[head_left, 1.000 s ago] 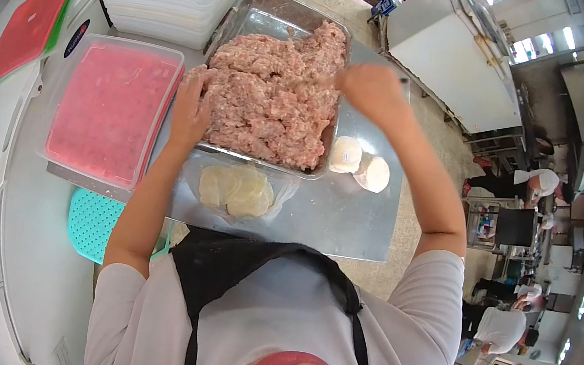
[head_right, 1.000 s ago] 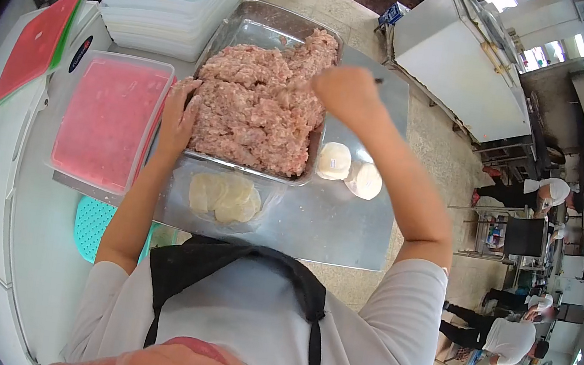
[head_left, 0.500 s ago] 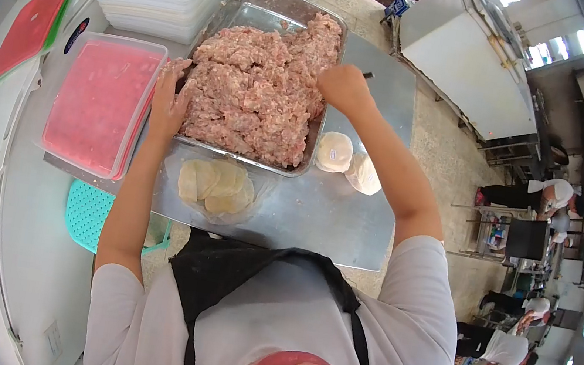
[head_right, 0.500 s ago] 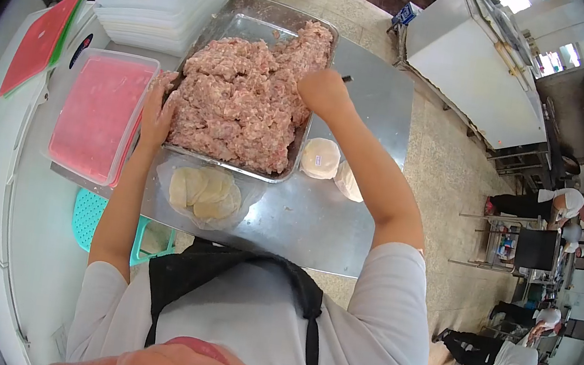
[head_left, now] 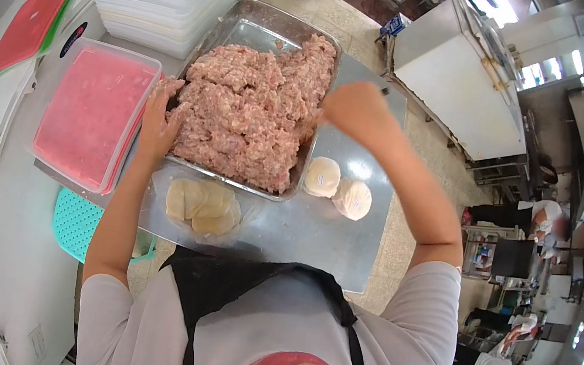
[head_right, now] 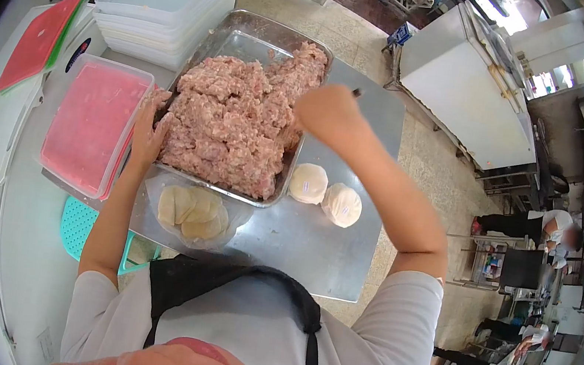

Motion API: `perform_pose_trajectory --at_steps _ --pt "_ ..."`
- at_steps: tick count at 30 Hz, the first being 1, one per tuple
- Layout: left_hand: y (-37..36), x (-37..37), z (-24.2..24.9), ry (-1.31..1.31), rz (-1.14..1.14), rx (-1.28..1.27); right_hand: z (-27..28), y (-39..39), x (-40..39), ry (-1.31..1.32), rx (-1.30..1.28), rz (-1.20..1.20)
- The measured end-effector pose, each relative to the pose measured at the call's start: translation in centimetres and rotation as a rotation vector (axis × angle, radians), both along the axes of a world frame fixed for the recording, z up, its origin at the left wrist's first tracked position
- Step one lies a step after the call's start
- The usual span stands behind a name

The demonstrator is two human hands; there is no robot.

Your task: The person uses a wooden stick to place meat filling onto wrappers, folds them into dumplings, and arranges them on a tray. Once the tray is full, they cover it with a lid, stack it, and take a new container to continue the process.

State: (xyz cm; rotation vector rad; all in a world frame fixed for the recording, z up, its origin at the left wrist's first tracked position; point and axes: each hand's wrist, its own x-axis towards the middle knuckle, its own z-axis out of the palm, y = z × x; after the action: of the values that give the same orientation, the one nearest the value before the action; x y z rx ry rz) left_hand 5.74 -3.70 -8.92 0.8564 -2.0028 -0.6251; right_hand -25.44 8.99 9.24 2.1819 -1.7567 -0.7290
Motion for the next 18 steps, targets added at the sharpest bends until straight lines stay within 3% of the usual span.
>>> perform_pose_trajectory --at_steps 2,7,11,14,18 --pt "0.0 0.1 -0.1 0.019 0.005 0.042 2.0 -2.6 -1.3 0.067 -0.107 0.014" --pt "0.0 0.1 0.5 0.066 0.011 0.117 -2.0 -11.8 -9.8 0.132 -0.338 0.001" --pt "-0.2 0.4 0.7 0.063 0.013 0.094 -5.1 -16.4 -14.2 0.241 -0.35 -0.077" --pt "-0.3 0.5 0.7 0.091 -0.005 0.121 -9.2 -17.7 -16.3 0.21 -0.321 -0.051" --pt "-0.6 0.6 0.9 0.124 -0.045 0.145 -10.8 -17.3 -16.7 0.134 -0.184 -0.195"
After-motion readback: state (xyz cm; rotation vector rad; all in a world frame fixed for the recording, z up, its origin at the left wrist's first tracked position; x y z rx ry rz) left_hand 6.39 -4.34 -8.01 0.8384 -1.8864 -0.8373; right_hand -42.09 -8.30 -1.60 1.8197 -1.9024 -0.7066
